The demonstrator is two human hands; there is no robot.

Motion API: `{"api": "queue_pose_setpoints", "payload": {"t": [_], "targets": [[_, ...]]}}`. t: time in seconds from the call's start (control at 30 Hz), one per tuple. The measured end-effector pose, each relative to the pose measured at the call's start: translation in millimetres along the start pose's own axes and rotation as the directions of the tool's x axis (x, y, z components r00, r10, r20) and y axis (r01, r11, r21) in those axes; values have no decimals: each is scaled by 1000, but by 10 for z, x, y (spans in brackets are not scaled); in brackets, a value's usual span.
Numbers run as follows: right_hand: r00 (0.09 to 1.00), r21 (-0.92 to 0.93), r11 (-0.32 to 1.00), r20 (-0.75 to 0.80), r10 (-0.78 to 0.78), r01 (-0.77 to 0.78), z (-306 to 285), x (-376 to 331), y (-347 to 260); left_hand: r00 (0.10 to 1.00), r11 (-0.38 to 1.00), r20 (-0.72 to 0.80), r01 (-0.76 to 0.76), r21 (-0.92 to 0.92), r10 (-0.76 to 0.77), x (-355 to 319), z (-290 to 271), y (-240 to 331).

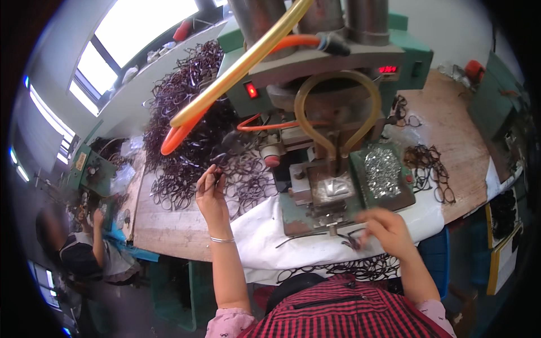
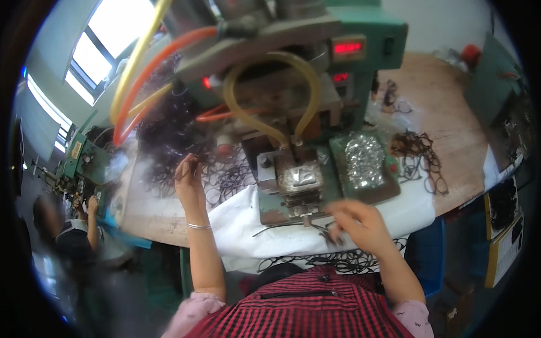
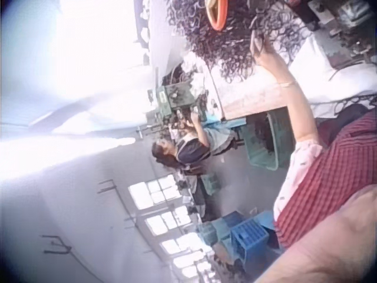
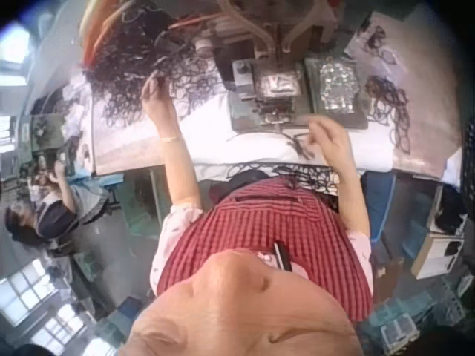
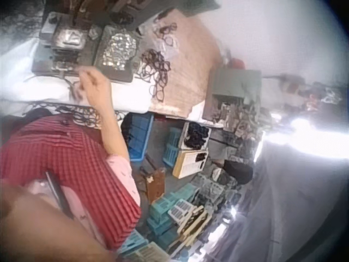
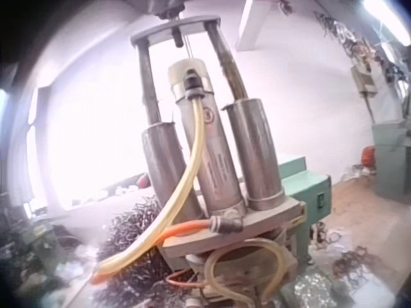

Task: The person repeatedly picks up eyeglass frames and small metal components, places them into a press machine, and removes the assembled units. The process is continuous, with finished frames accumulating on the table.

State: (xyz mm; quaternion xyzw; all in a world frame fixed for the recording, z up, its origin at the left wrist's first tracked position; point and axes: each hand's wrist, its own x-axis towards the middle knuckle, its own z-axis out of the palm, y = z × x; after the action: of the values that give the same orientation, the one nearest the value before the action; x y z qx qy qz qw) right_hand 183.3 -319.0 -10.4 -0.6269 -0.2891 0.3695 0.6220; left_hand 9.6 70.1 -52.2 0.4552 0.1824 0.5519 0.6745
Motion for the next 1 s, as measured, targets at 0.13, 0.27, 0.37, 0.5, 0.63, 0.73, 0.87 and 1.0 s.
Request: {"api": "queue_pose_setpoints", "payload": {"t": [0.13,0.27,0.37,0.5,0.63,0.73,0.87,1.0], "targets": [[981,-200,961,-3,194,-191,-336,-452,-37,999,999,-29,-17,48,18,-81,-99,-61],[873,-753,642,-405,-273,-148,-442,-385,37,999,969,2,35,-243,-35,144,-46,-95],[974,-387,921,-193,-123,40,-161,-313,-199,998,938,35,65,-341,-56,143,-4,-45],[878,-504,720,233,-419,477,418,33,-478,996,973,42,-67,-219,78,-131,175,318],[767,-783,551,-156,-623,289,255,110,-350,982,976,95,-176,130,165,-662,244,700],[734,-861,505,-299,-609,69,-135,-48,-107,972,902,111,-232,364,206,-913,170,661],[681,-908,385,-386,-623,-163,-443,-135,277,949,904,211,-293,311,235,-1201,522,622],[663,-936,318,-336,-669,-153,-661,290,704,460,523,800,-823,222,385,-1284,1101,555]]}}
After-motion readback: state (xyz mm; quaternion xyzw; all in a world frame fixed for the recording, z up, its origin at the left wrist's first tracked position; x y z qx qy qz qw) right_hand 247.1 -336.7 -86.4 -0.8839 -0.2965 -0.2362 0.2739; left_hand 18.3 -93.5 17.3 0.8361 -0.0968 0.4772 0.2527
